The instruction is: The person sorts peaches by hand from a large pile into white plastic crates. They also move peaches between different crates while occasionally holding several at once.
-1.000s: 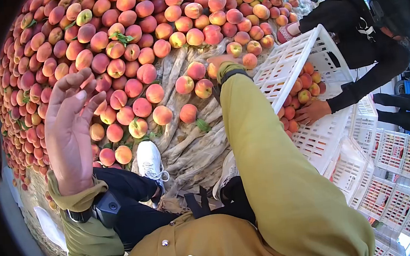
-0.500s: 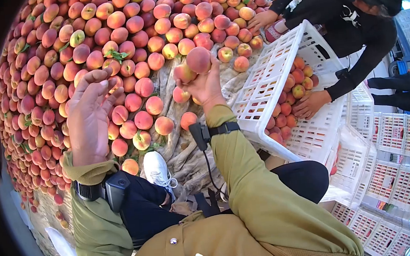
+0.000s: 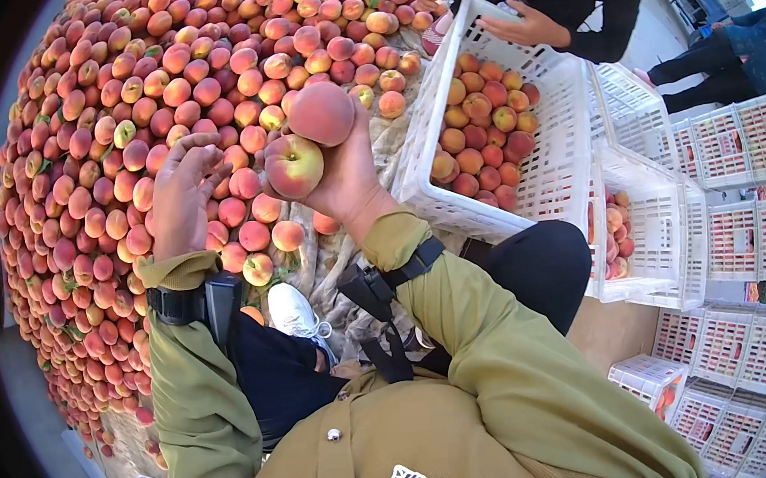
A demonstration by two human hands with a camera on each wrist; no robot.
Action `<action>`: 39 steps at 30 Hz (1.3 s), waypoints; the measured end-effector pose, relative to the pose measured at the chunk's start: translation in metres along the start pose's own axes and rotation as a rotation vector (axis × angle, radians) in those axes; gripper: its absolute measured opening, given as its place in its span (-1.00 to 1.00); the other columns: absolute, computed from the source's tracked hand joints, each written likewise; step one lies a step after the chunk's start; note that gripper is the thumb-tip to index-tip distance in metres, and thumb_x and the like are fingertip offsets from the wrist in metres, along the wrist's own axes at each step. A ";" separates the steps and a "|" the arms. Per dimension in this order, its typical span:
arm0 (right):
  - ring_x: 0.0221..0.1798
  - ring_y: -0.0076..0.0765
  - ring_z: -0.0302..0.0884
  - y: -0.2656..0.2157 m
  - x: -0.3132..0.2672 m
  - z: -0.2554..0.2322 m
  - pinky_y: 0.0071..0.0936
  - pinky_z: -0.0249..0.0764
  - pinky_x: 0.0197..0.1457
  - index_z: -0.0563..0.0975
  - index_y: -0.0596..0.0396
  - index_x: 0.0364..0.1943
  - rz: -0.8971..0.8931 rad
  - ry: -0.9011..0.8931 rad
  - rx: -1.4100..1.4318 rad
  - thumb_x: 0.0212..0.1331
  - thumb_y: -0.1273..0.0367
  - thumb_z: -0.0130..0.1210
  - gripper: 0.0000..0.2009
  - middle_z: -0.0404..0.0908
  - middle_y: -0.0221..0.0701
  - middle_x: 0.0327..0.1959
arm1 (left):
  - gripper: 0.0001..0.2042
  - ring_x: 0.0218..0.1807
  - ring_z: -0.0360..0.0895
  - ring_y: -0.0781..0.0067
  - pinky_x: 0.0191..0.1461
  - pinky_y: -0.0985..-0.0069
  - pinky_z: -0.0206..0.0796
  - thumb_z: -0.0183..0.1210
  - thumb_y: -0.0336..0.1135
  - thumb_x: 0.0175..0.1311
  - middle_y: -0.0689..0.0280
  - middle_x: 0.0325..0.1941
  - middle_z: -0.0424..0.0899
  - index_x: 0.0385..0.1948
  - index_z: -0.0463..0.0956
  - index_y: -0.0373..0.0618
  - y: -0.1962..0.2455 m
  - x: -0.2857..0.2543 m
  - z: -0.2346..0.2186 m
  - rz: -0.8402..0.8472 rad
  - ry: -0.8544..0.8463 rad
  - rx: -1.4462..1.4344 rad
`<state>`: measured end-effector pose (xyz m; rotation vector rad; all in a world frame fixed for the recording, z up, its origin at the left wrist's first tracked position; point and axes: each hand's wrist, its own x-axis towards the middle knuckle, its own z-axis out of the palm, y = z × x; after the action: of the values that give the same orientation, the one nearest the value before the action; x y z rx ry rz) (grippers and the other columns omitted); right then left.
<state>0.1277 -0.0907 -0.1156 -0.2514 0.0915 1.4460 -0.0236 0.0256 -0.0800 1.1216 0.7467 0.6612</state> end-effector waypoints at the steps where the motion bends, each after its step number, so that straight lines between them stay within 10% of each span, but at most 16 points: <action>1: -0.23 -0.02 0.49 -0.009 -0.004 0.008 0.04 0.41 -0.20 0.44 0.02 -0.19 -0.028 0.038 -0.093 -0.02 -0.27 -0.16 -0.36 0.50 -0.26 -0.27 | -0.85 -0.17 0.42 0.55 -0.06 0.52 0.33 0.06 -0.41 0.14 0.33 -0.23 0.46 -0.27 0.42 -0.23 -0.001 0.000 0.006 0.019 -0.014 -0.028; 9: -0.59 -0.49 0.43 -0.171 -0.083 0.146 -0.59 0.44 -0.57 0.44 0.03 -0.22 -0.303 0.222 -1.209 0.05 -0.21 -0.08 -0.44 0.44 -0.43 -0.52 | -0.83 0.01 0.43 0.46 0.12 0.46 0.28 -0.07 -0.40 0.26 0.28 -0.03 0.48 -0.17 0.38 -0.17 0.002 -0.015 -0.010 0.051 -0.126 0.028; 12: -0.50 -0.37 0.53 -0.257 -0.103 0.062 -0.50 0.55 -0.41 0.45 0.21 -0.24 -0.343 0.436 -1.370 0.03 -0.22 -0.07 -0.34 0.56 -0.26 -0.39 | -0.84 0.02 0.43 0.45 0.12 0.45 0.28 -0.08 -0.38 0.27 0.28 -0.02 0.47 -0.17 0.37 -0.15 0.000 -0.015 -0.008 0.017 -0.130 0.065; 16: -0.30 -0.59 0.49 -0.243 -0.140 -0.044 -0.61 0.44 -0.32 0.49 0.11 -0.09 -0.310 0.541 -1.508 0.15 -0.05 -0.01 -0.50 0.54 -0.38 -0.19 | -0.85 0.01 0.43 0.44 0.11 0.45 0.28 -0.08 -0.37 0.28 0.28 -0.01 0.47 -0.18 0.37 -0.15 -0.002 -0.015 0.004 0.003 -0.120 0.127; 21: 0.13 -0.35 0.33 -0.242 -0.155 -0.152 -0.49 0.23 0.15 0.45 0.17 0.04 0.085 0.843 -1.823 0.06 -0.10 0.02 -0.36 0.43 -0.19 0.08 | -0.87 -0.03 0.43 0.47 0.07 0.48 0.29 -0.07 -0.39 0.28 0.30 -0.07 0.48 -0.22 0.40 -0.17 -0.009 -0.010 0.010 0.018 -0.088 0.174; 27: 0.23 -0.21 0.23 -0.254 -0.137 -0.151 -0.46 0.13 0.24 0.35 0.23 0.13 0.416 0.988 -1.829 -0.05 -0.20 0.03 -0.18 0.31 -0.10 0.19 | -0.86 -0.11 0.44 0.52 0.02 0.51 0.31 -0.05 -0.39 0.27 0.34 -0.13 0.48 -0.21 0.42 -0.19 -0.015 -0.004 0.011 0.003 -0.060 0.217; 34: 0.13 -0.19 0.35 -0.280 -0.113 -0.211 -0.48 0.20 0.17 0.50 0.22 -0.09 0.157 0.980 -1.850 -0.03 -0.12 0.09 -0.36 0.48 -0.19 -0.01 | -0.87 -0.13 0.45 0.51 0.01 0.52 0.34 -0.03 -0.41 0.26 0.31 -0.15 0.48 -0.22 0.39 -0.22 -0.014 -0.003 0.022 -0.007 -0.037 0.212; 37: -0.03 -0.18 0.47 -0.299 -0.125 -0.210 -0.37 0.38 0.04 0.53 0.21 -0.25 0.025 1.001 -1.429 0.07 -0.02 0.06 -0.51 0.54 -0.22 -0.18 | -0.85 -0.10 0.44 0.49 0.05 0.50 0.34 -0.03 -0.40 0.27 0.28 -0.13 0.46 -0.20 0.37 -0.24 -0.015 -0.005 0.025 -0.021 -0.046 0.224; 39: -0.21 -0.16 0.55 -0.310 -0.143 -0.171 -0.31 0.53 -0.20 0.49 0.23 -0.26 0.064 0.682 -0.797 0.17 0.08 -0.04 -0.59 0.55 -0.20 -0.28 | -0.83 -0.07 0.43 0.46 0.10 0.45 0.32 -0.03 -0.39 0.27 0.26 -0.10 0.43 -0.18 0.34 -0.26 -0.012 -0.008 0.029 -0.016 -0.037 0.229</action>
<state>0.4309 -0.3001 -0.2153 -1.4001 0.0710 1.3456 -0.0042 -0.0003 -0.0826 1.3320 0.8141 0.5491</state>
